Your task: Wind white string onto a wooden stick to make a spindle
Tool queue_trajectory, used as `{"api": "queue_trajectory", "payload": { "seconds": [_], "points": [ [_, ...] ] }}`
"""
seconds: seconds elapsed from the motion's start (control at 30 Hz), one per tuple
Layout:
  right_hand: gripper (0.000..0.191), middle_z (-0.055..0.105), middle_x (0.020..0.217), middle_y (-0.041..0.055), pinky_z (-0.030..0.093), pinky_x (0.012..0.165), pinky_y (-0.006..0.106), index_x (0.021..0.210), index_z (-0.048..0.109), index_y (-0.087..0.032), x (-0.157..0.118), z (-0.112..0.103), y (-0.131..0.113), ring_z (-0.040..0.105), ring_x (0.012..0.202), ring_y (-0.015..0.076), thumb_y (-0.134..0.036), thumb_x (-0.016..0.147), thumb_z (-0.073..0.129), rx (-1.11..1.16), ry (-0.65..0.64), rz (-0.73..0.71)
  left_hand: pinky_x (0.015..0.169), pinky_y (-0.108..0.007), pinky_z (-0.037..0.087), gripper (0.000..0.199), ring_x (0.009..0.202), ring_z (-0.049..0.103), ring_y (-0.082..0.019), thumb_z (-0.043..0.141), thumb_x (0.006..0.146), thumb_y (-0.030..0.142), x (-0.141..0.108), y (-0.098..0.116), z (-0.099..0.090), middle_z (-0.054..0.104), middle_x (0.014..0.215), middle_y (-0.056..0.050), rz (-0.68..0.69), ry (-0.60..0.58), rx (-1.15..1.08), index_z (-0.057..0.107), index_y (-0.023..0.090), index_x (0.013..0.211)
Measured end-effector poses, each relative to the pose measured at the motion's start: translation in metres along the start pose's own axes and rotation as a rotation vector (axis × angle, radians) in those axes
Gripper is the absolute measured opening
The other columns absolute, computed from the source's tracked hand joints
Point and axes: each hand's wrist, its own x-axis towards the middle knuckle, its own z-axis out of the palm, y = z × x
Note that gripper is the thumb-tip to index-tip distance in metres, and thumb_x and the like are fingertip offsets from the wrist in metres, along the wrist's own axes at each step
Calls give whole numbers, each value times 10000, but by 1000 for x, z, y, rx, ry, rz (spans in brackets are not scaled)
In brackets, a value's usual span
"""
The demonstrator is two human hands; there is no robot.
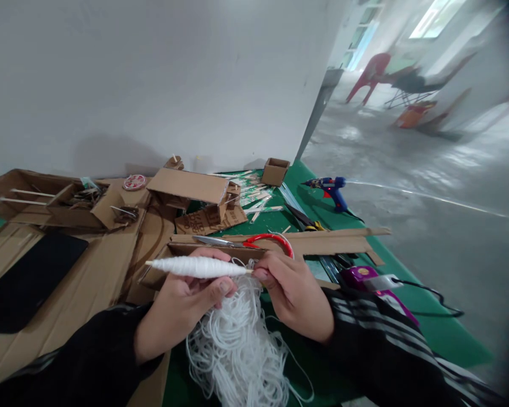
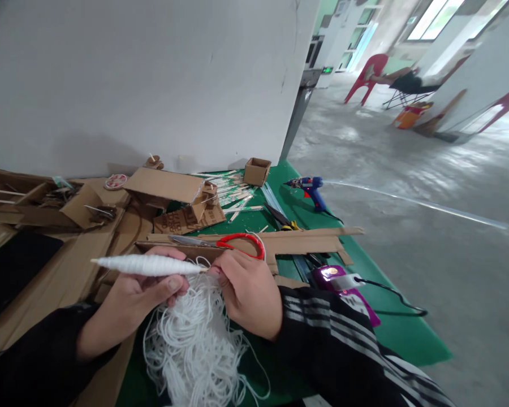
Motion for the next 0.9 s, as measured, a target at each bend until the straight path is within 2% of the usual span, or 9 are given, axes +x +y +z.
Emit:
{"api": "queue_trajectory", "payload": {
  "seconds": [0.13, 0.23, 0.37, 0.47, 0.57, 0.73, 0.83, 0.9],
  "points": [
    [45, 599, 852, 59, 416, 637, 284, 959, 520, -179, 0, 1, -1, 564, 743, 178, -196, 918, 511, 27, 9, 32, 546, -166, 508, 295, 623, 603, -90, 696, 838, 285, 0, 0, 0, 698, 730, 8, -7, 11, 30, 536, 188, 1066],
    [35, 596, 820, 43, 407, 618, 271, 910, 512, -190, -1, 1, -2, 557, 715, 166, -155, 907, 512, 16, 17, -1, 534, -157, 499, 301, 630, 597, -91, 703, 830, 303, 0, -1, 0, 692, 736, 13, -32, 4, 57, 547, 199, 1066],
    [132, 600, 759, 35, 389, 589, 276, 882, 518, -188, -2, 1, -2, 546, 651, 162, -132, 941, 414, -61, -21, 7, 530, -162, 499, 320, 625, 592, -97, 715, 815, 317, 0, -2, -1, 692, 745, 9, -27, 11, 85, 552, 205, 1066],
    [55, 628, 848, 54, 412, 628, 284, 961, 521, -179, -1, 1, -3, 590, 727, 177, -193, 934, 474, -66, -36, 45, 523, -172, 503, 329, 614, 586, -104, 727, 800, 321, 0, -2, 0, 685, 744, 8, -22, 41, 114, 560, 202, 1057],
    [18, 621, 845, 51, 402, 607, 276, 916, 512, -187, -1, 1, -4, 585, 709, 171, -175, 908, 501, -76, -23, 34, 529, -186, 508, 322, 644, 610, -123, 707, 816, 330, 0, -3, -1, 693, 752, -3, -17, 19, 126, 559, 202, 1071],
    [158, 611, 737, 36, 377, 562, 280, 850, 518, -196, 0, 1, -4, 566, 627, 167, -131, 934, 401, -102, -42, 4, 513, -191, 485, 317, 589, 569, -105, 711, 814, 324, 0, -3, -2, 663, 746, 12, -9, 12, 129, 562, 214, 1072],
    [93, 654, 878, 66, 439, 633, 300, 996, 530, -181, 0, 1, -5, 621, 744, 193, -209, 935, 467, -91, -47, 33, 516, -211, 497, 310, 569, 562, -110, 710, 813, 321, 0, -2, -2, 646, 734, 17, -9, 17, 137, 570, 212, 1068],
    [234, 652, 971, 85, 467, 668, 313, 1112, 503, -166, -1, 1, -7, 636, 811, 207, -263, 904, 549, -82, -40, 48, 516, -207, 500, 290, 580, 575, -108, 707, 816, 311, 1, -1, -1, 650, 775, 12, 8, 2, 139, 580, 215, 1059]
  ]
}}
